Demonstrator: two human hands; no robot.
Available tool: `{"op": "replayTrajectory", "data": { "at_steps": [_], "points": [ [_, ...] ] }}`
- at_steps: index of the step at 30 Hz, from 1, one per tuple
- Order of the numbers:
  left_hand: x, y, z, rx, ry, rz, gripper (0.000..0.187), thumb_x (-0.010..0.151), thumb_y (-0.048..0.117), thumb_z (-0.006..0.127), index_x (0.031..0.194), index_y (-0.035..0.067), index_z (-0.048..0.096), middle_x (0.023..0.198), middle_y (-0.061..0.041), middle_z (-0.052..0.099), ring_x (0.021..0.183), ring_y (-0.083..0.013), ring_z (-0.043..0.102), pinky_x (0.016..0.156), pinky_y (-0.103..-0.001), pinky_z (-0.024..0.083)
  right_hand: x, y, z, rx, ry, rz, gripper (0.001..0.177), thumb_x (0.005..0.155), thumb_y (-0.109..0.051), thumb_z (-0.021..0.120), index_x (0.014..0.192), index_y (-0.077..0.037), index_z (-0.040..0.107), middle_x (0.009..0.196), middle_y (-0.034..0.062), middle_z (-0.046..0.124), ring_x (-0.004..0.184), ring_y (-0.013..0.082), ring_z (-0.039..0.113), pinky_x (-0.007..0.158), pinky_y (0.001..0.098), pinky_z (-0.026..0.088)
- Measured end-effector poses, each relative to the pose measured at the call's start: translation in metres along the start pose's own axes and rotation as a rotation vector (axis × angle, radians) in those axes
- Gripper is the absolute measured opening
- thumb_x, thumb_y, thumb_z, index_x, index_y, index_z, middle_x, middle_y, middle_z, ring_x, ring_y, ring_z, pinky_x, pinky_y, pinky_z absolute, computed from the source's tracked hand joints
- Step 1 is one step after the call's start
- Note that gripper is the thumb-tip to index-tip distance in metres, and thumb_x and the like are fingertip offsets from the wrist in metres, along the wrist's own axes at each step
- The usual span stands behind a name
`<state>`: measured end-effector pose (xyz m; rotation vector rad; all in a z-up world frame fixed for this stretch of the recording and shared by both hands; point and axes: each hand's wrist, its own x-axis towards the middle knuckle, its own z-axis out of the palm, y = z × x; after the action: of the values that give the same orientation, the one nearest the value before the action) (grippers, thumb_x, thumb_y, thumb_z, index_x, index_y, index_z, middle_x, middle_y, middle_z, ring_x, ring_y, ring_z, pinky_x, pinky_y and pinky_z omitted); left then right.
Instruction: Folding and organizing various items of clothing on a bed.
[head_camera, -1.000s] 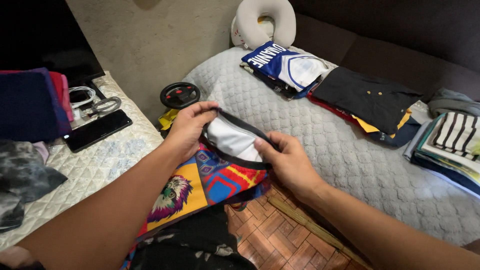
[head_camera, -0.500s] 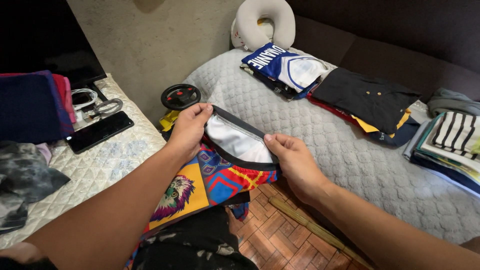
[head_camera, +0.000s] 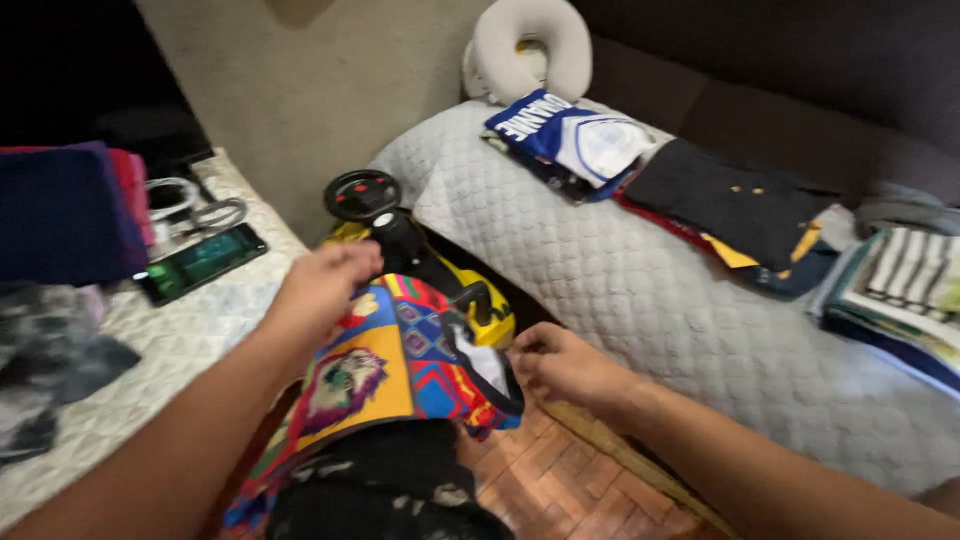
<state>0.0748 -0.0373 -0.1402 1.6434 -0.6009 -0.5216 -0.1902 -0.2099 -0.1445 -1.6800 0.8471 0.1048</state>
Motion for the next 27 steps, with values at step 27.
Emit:
{"op": "replayTrajectory", "data": {
  "at_steps": [27],
  "points": [
    [-0.088,0.065,-0.079,-0.503,-0.009,-0.642,0.043,0.094,0.031,0.053,0.119,-0.002,0.063,0.100,-0.021,0.078,0.083,-0.0286,0.074,0.079,-0.043,0.061,-0.013,-0.112,0.075,-0.148,-0.178,-0.845,0.083,0.086,-0.038,0.079,0.150,-0.001,0.041,0.150,0.0183,0.051,0.139,0.0251,0.051,0.114,0.0384,0.041]
  ]
}}
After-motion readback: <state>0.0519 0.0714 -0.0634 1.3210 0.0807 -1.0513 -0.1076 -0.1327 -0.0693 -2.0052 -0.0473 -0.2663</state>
